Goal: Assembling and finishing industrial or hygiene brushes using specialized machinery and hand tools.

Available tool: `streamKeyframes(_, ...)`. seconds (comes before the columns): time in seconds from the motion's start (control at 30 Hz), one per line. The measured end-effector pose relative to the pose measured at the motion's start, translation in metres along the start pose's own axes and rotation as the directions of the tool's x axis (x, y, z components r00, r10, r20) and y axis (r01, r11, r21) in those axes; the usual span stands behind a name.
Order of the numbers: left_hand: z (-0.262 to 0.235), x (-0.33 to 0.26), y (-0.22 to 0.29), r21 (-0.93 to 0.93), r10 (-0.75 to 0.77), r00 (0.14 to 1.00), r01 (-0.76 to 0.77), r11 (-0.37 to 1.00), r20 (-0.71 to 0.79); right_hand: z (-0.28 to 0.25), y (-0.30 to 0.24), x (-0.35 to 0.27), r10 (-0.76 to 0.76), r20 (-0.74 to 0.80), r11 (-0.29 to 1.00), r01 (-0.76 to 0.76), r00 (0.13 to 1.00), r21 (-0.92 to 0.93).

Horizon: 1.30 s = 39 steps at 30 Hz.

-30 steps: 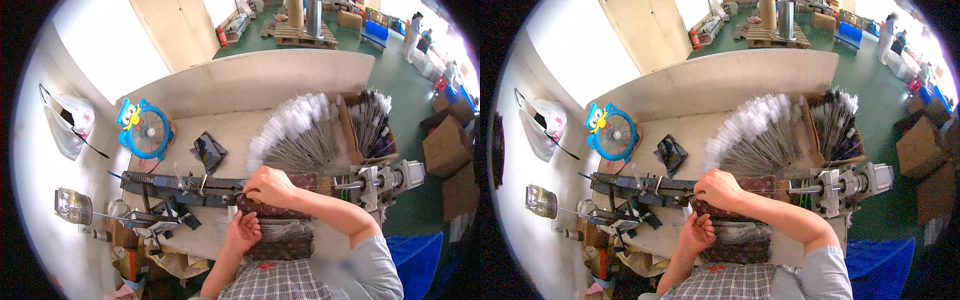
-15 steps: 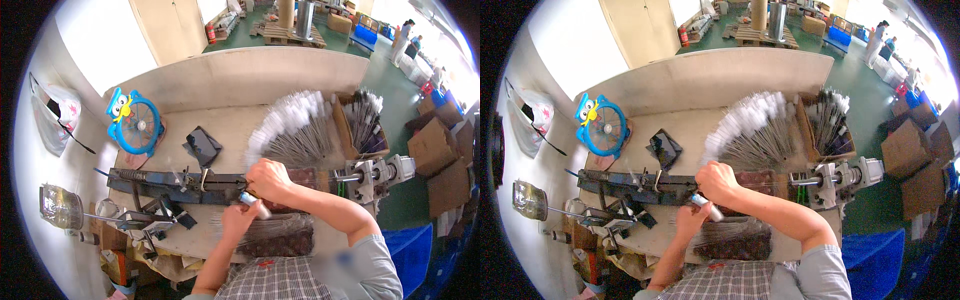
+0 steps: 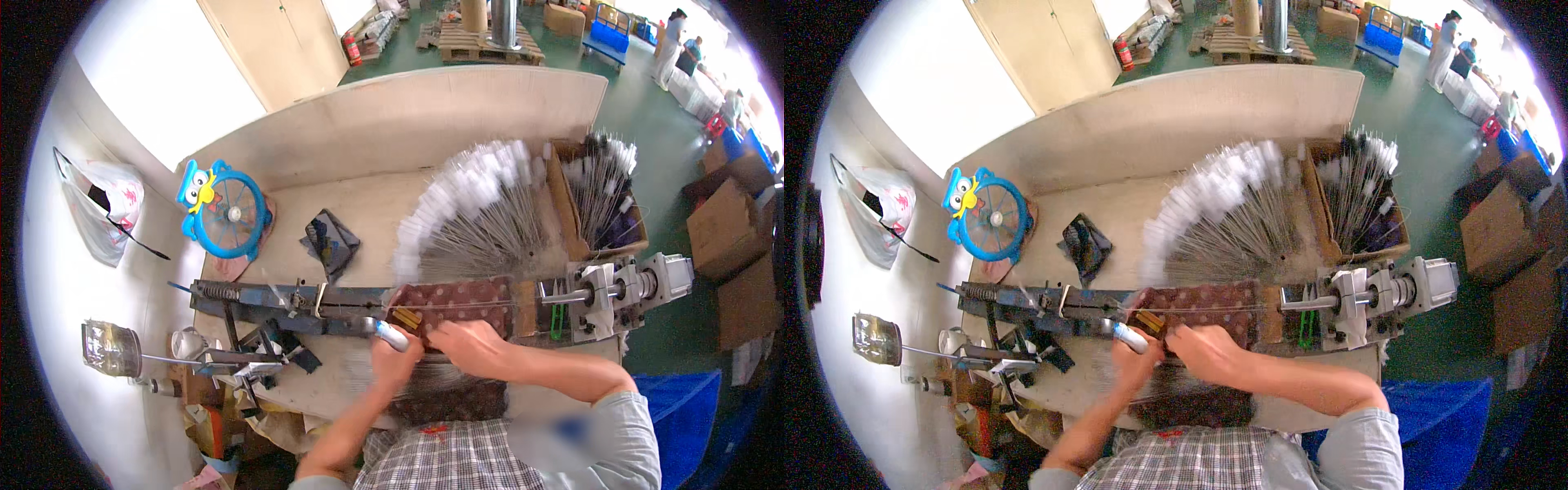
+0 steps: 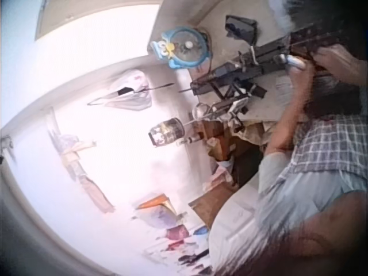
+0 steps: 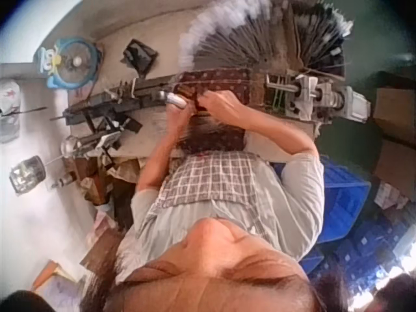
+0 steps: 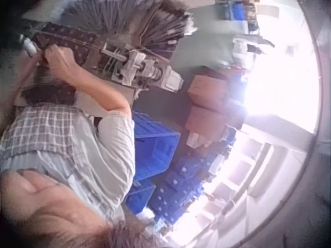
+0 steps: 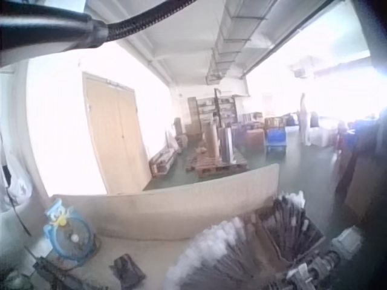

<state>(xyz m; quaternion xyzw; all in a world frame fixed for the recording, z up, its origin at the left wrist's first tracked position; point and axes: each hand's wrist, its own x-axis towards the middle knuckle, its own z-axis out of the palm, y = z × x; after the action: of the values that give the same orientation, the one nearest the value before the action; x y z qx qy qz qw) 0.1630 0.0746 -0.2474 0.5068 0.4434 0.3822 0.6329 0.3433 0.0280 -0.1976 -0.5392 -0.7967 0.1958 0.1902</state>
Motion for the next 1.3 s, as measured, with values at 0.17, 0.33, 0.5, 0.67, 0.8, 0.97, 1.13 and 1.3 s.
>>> streamKeyframes(0.17,-0.014,0.002,0.005,0.433,0.055,0.998,-0.054,0.9,0.01,0.033,0.022,0.053,0.038,-0.288,0.998,-0.021,0.957,0.06)
streamKeyframes(0.33,-0.058,-0.002,0.013,0.02,0.02,0.98,-0.017,1.0,-0.198,0.039,0.028,0.073,0.087,-0.242,0.996,-0.076,0.966,0.053)
streamKeyframes(0.5,-0.068,0.022,0.006,0.74,0.37,0.929,-0.262,0.619,0.02,0.034,0.021,0.08,0.19,-0.158,0.982,-0.184,0.969,0.052)
streamKeyframes(0.67,-0.058,0.05,-0.013,0.719,0.363,0.931,-0.236,0.654,-0.025,0.023,0.015,0.074,0.276,0.015,0.959,-0.277,0.961,0.054)
streamKeyframes(0.8,-0.097,0.069,-0.038,0.613,0.384,0.896,-0.436,0.659,0.224,0.04,0.009,0.07,0.15,-0.095,0.988,-0.144,0.984,0.062)
streamKeyframes(0.97,-0.073,0.074,-0.028,0.564,0.135,0.98,-0.196,0.802,0.149,0.046,0.026,0.042,0.163,-0.182,0.985,-0.15,0.97,0.085)
streamKeyframes(1.13,-0.057,0.069,0.003,0.572,0.353,0.926,-0.364,0.735,0.136,0.036,0.034,0.011,0.159,-0.322,0.985,-0.131,0.933,0.11)
streamKeyframes(1.3,-0.079,0.076,-0.017,0.54,0.169,0.983,-0.178,0.823,0.066,0.025,0.039,-0.009,0.214,-0.404,0.976,-0.21,0.889,0.054)
